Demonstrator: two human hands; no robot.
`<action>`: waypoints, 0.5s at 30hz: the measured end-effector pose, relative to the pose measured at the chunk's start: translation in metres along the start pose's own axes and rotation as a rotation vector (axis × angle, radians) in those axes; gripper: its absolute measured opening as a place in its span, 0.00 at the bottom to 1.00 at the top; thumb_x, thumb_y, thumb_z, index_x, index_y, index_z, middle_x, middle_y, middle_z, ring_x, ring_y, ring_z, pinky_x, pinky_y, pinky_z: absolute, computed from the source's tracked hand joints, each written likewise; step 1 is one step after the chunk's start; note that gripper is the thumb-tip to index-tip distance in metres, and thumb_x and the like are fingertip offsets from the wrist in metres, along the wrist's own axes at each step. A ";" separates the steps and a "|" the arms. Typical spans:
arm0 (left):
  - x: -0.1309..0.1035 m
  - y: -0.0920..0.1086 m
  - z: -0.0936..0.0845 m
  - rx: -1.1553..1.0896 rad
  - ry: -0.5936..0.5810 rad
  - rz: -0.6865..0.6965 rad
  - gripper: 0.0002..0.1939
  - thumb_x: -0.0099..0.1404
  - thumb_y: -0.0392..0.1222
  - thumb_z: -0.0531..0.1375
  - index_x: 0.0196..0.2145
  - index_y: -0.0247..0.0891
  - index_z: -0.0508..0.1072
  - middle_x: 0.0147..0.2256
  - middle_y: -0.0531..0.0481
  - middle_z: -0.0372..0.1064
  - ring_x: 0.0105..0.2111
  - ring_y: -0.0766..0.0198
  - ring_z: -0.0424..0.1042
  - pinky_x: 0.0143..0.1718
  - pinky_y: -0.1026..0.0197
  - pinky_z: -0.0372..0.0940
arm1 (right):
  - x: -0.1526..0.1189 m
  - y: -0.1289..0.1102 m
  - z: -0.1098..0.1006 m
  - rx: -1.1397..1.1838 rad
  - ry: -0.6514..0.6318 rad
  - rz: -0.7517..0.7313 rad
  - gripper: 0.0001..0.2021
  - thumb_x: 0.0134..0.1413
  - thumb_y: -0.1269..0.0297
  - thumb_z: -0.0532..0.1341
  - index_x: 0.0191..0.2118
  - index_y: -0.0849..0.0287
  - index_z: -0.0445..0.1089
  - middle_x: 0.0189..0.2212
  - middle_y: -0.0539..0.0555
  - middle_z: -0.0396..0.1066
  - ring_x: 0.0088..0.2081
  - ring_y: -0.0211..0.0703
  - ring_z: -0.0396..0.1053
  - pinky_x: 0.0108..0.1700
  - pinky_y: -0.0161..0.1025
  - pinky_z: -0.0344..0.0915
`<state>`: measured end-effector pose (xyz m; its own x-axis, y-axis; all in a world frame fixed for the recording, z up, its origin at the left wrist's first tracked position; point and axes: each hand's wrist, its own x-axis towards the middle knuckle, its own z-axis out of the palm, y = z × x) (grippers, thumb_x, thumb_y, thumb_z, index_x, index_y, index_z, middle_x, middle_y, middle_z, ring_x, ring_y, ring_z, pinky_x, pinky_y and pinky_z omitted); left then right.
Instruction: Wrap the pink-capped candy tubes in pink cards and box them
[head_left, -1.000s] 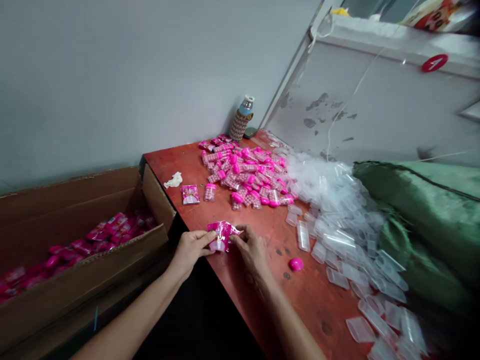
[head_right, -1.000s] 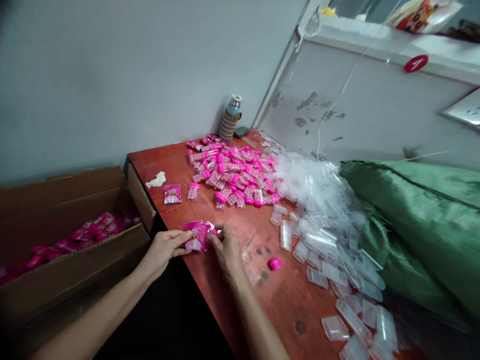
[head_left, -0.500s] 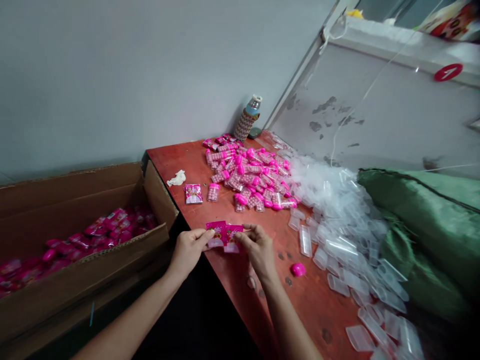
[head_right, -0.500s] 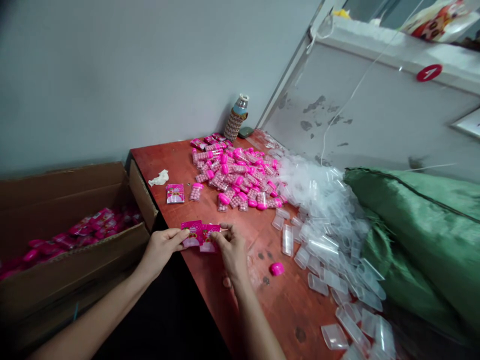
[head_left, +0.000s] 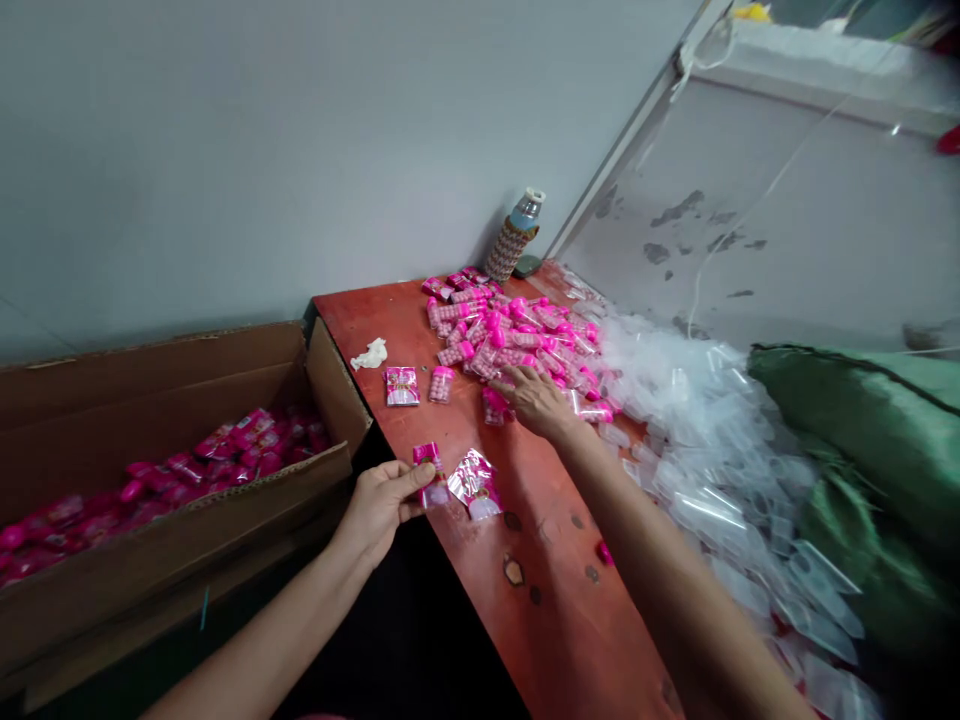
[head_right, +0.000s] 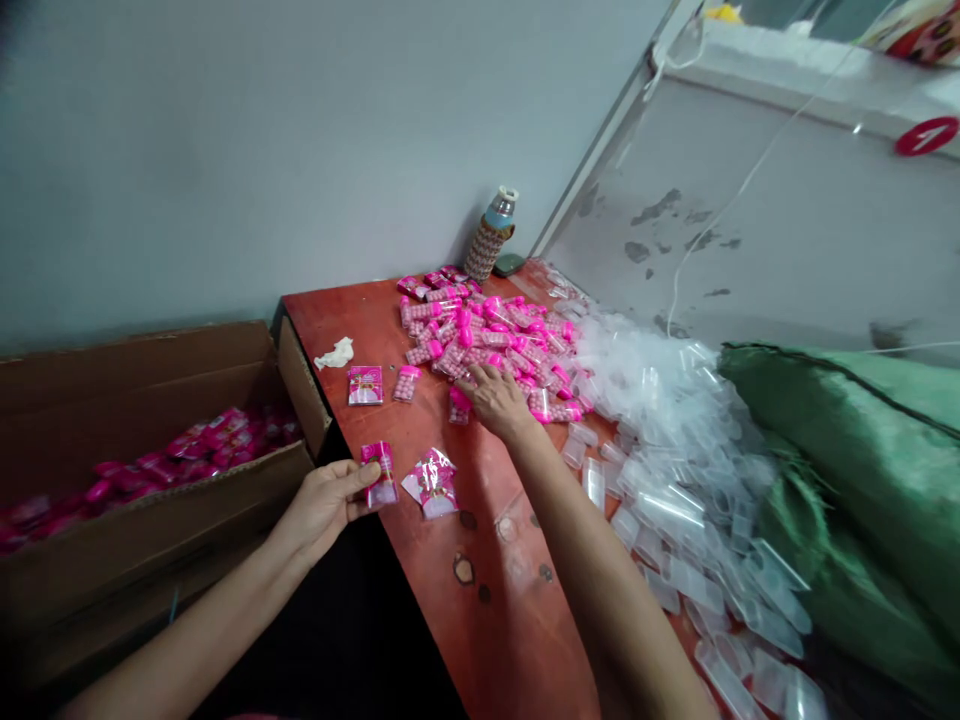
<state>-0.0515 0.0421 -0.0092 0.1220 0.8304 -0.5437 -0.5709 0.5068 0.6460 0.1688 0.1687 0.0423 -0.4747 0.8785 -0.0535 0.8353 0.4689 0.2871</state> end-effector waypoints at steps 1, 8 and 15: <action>0.001 0.001 0.000 -0.052 0.023 -0.011 0.12 0.44 0.38 0.67 0.19 0.31 0.67 0.21 0.50 0.69 0.20 0.68 0.68 0.23 0.64 0.68 | 0.002 0.002 0.002 -0.012 -0.013 -0.016 0.17 0.54 0.69 0.52 0.51 0.52 0.62 0.55 0.58 0.57 0.52 0.54 0.54 0.45 0.48 0.54; 0.003 0.003 0.008 -0.390 0.105 -0.054 0.02 0.55 0.32 0.60 0.30 0.33 0.71 0.27 0.50 0.71 0.25 0.66 0.71 0.27 0.60 0.71 | -0.045 -0.029 0.002 0.443 0.265 0.275 0.12 0.52 0.58 0.56 0.37 0.62 0.66 0.30 0.59 0.70 0.35 0.49 0.66 0.34 0.40 0.58; 0.006 -0.017 0.019 -0.507 0.062 -0.054 0.04 0.55 0.31 0.60 0.31 0.34 0.70 0.27 0.50 0.71 0.27 0.65 0.72 0.32 0.58 0.70 | -0.128 -0.136 -0.009 1.702 0.267 0.542 0.11 0.49 0.57 0.59 0.35 0.60 0.66 0.26 0.52 0.70 0.25 0.39 0.66 0.25 0.33 0.60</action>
<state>-0.0252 0.0427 -0.0133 0.1224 0.7830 -0.6099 -0.8891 0.3595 0.2832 0.1135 -0.0080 0.0187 0.0344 0.9934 -0.1092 0.1540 -0.1132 -0.9816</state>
